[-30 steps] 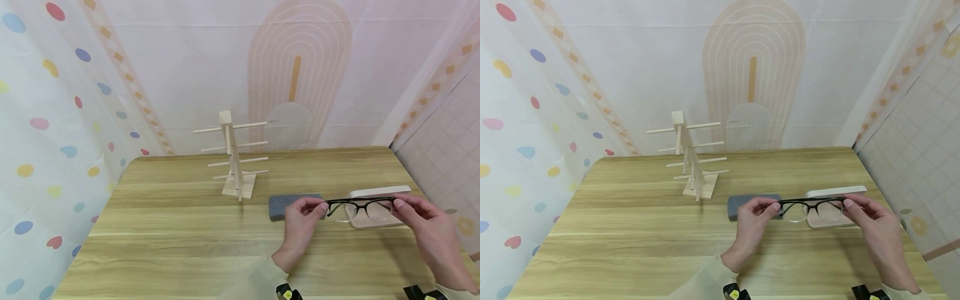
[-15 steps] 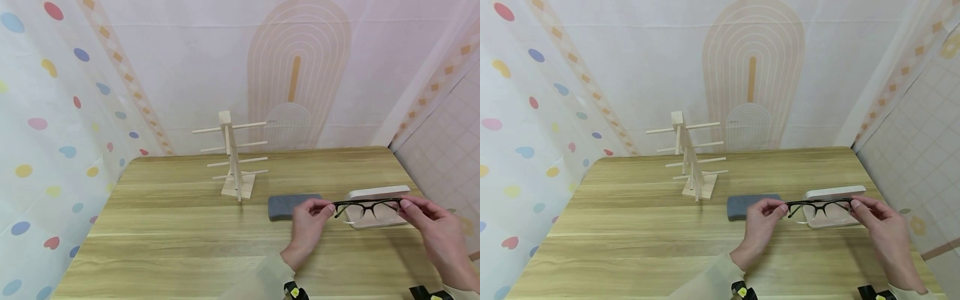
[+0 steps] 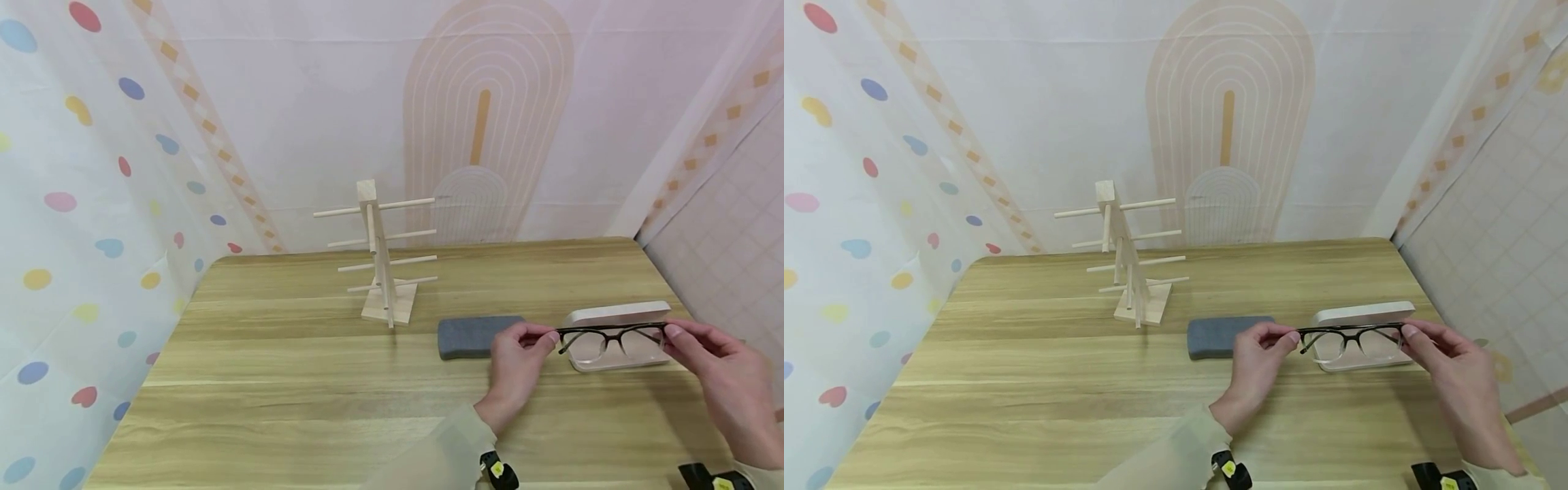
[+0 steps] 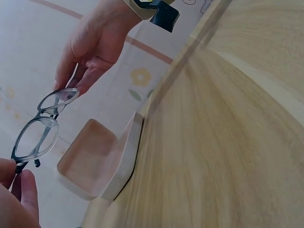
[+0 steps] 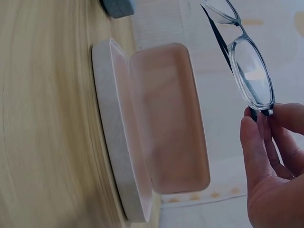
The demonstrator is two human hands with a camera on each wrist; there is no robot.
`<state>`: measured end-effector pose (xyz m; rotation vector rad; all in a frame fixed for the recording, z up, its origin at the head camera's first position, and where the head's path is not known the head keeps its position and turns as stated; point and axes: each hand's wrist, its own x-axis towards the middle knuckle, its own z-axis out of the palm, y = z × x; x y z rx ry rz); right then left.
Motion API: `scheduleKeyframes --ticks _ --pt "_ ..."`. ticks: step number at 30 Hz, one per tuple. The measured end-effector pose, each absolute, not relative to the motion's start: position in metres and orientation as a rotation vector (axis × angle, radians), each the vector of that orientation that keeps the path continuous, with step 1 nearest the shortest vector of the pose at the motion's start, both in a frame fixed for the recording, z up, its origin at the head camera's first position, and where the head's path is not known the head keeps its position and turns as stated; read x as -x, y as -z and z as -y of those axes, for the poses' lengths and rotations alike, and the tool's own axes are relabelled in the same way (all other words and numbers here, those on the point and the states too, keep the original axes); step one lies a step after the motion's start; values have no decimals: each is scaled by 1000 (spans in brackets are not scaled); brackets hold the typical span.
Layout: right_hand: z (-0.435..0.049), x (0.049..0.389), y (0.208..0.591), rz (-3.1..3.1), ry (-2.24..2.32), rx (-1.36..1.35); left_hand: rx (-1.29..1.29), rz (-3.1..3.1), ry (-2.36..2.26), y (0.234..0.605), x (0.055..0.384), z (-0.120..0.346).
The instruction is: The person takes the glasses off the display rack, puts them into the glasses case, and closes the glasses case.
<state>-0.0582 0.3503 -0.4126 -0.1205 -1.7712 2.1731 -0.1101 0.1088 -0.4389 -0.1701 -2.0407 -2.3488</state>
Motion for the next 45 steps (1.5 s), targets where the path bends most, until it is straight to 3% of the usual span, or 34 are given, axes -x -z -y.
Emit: scheduleKeyframes --ticks 45 --pt "-391 78 428 1992 -2115 281 -31 2242 2196 445 102 -152"
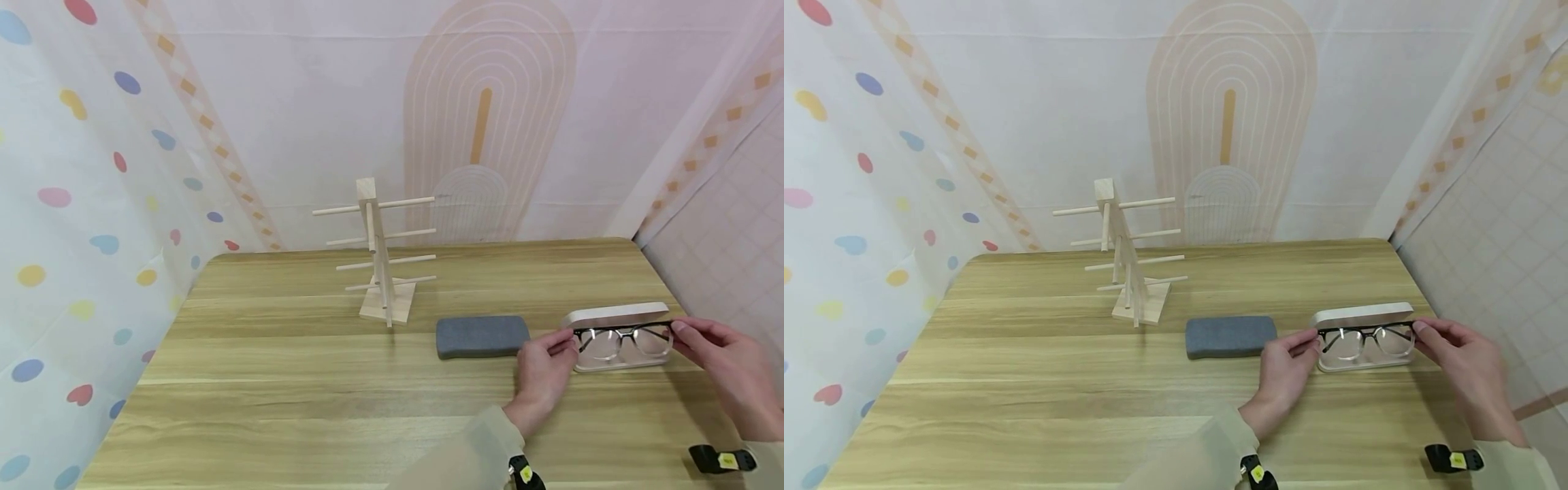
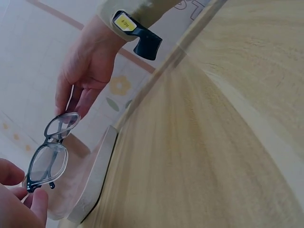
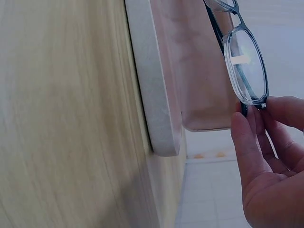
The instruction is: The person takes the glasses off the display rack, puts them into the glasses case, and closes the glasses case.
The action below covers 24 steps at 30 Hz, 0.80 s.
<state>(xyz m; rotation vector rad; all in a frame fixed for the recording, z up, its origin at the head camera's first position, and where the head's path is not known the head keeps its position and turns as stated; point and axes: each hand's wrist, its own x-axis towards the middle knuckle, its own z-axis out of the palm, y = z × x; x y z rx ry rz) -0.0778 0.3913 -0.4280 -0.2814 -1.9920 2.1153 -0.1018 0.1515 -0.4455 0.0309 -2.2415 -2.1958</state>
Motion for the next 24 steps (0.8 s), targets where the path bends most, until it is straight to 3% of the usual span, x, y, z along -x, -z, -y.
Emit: scheduleKeyframes --ticks 16,24 --pt "-402 87 437 2333 -1869 418 30 2348 2197 447 97 -151" --pt "-403 89 443 2216 -2023 355 66 2395 2179 450 99 -151"
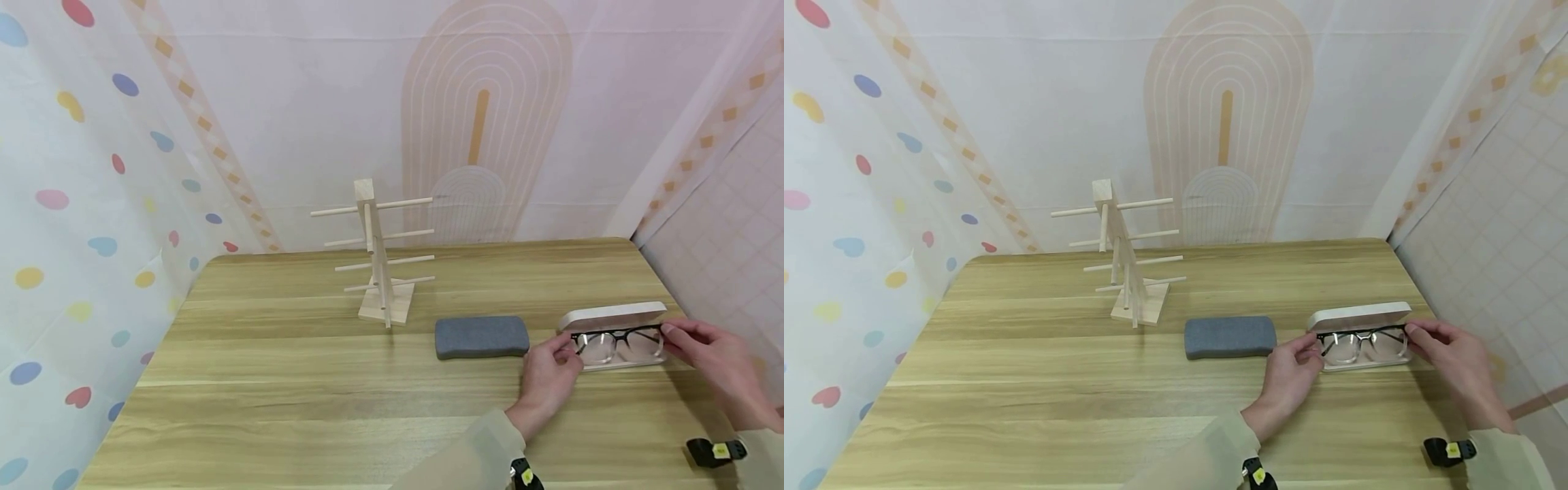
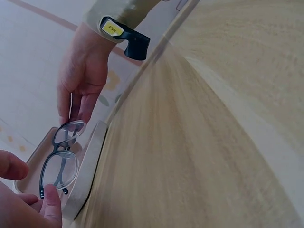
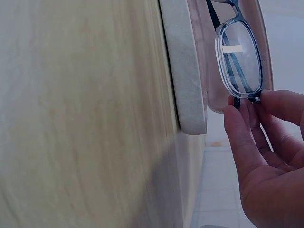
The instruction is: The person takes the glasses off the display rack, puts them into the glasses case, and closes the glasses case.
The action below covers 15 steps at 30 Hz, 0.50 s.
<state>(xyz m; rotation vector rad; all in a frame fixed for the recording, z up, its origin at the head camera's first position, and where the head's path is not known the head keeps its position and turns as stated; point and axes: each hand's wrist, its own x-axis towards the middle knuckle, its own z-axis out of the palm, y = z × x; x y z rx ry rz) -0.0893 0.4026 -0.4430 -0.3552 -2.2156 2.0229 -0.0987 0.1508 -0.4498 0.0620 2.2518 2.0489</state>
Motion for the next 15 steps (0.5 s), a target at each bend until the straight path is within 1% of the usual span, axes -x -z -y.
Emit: scheduleKeyframes --ticks 9,15 --pt "-404 90 446 2188 -2073 289 -43 -2281 -1946 451 102 -152" --pt "-405 89 446 2373 -1864 322 -78 -2321 -1894 452 103 -153"
